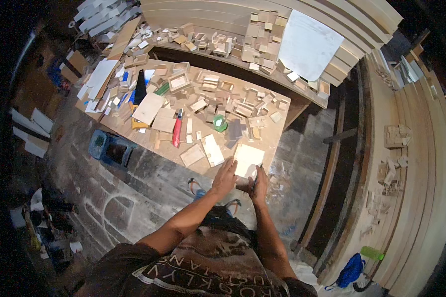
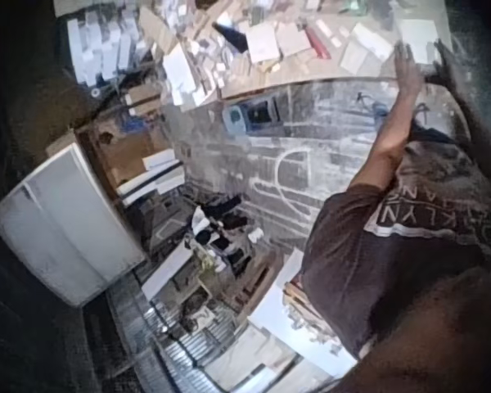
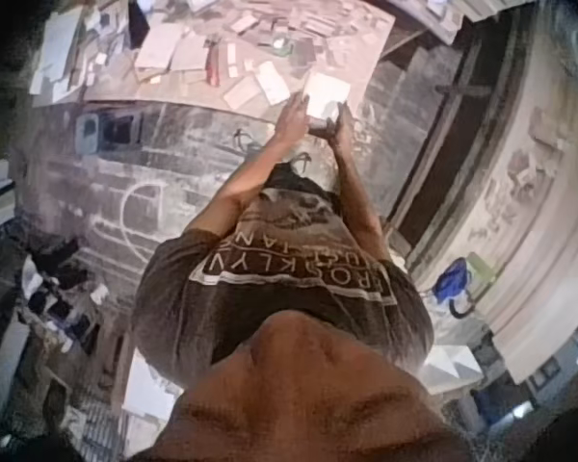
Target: The person marks a wood piece with a pencil, holds it against a wooden block on a workbench, and cuts a section off using a handsaw. They then place the cut wood piece onto a small wooden assembly.
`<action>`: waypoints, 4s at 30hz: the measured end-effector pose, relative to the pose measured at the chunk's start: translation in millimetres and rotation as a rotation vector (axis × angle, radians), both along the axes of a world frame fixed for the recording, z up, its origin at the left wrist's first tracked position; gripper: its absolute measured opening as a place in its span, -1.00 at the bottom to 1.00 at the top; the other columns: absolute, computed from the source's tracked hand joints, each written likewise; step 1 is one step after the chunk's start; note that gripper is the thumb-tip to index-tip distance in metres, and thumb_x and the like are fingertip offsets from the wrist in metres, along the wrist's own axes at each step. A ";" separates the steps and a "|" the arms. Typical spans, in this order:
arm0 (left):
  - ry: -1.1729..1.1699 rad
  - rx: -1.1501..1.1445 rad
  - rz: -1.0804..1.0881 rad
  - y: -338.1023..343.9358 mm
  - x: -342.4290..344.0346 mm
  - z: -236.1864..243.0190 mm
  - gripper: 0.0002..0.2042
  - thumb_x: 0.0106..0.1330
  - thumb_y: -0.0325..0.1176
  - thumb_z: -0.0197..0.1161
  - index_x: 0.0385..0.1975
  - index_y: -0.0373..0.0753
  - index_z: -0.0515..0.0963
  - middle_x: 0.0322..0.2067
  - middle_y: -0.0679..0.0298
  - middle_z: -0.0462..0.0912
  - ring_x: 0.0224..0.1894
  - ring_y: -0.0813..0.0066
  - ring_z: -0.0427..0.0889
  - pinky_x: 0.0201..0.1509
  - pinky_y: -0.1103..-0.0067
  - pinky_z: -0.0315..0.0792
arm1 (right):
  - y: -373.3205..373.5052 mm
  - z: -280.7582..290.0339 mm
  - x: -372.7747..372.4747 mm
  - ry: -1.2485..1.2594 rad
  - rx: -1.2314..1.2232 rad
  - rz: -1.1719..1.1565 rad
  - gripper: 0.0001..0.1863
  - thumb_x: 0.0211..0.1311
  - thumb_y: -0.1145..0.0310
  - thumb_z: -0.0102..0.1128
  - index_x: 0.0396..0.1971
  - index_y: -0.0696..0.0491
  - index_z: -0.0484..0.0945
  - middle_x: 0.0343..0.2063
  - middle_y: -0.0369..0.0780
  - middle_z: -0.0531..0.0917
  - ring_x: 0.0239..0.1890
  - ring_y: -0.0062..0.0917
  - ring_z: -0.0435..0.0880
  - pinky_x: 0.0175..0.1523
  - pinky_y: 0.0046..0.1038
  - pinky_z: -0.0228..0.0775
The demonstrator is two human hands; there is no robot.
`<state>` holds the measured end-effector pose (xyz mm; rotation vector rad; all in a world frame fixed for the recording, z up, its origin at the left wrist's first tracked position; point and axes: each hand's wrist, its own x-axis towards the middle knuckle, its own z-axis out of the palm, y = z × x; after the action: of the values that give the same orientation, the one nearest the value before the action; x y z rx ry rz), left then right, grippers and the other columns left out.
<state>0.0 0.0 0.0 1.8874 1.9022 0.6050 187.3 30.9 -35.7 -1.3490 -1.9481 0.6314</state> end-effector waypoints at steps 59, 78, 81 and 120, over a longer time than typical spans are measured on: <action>-0.387 0.107 0.611 54.3 -393.2 38.1 -0.61 0.39 -0.46 0.16 0.22 -0.31 0.44 -0.03 0.06 0.68 -0.14 0.10 0.72 -0.19 0.30 0.66 | -3.6 30.5 -24.6 -0.147 -0.051 -0.072 -0.48 0.33 0.34 0.19 0.29 0.09 0.45 0.23 0.11 0.51 0.30 0.06 0.44 0.38 -0.06 0.26; -1.179 -0.056 0.499 47.7 -294.5 119.0 -0.72 0.48 -0.22 0.25 0.05 -0.22 0.58 -0.21 0.32 0.76 -0.38 0.55 0.73 -0.53 0.63 0.52 | 3.3 40.4 -20.6 -0.045 -0.054 -0.201 -0.42 0.46 0.02 0.11 0.22 0.22 0.48 0.19 0.11 0.55 0.23 -0.02 0.55 0.29 -0.13 0.38; -0.848 0.010 0.349 42.7 -252.0 115.0 -0.73 0.47 -0.27 0.24 0.05 -0.25 0.59 -0.23 0.24 0.76 -0.35 0.41 0.72 -0.38 0.53 0.59 | 8.2 58.8 -17.3 0.106 -0.110 -0.325 -0.51 0.57 0.13 -0.03 0.17 0.26 0.51 0.07 0.03 0.64 0.05 -0.16 0.67 0.19 -0.23 0.47; 0.334 -0.265 -0.706 85.6 29.9 51.1 -0.32 0.11 -0.14 0.53 0.27 -0.09 0.47 0.47 0.13 0.15 0.49 0.04 0.12 0.40 0.08 0.29 | -63.8 112.0 117.9 1.176 -0.493 -0.540 -0.60 0.28 0.48 0.40 0.07 0.18 0.51 -0.17 -0.22 0.73 -0.17 -0.55 0.72 -0.04 -0.48 0.58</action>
<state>29.9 85.6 51.1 2.3661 1.2394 -0.1824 305.2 -33.0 76.3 -1.2244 -0.4817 1.2782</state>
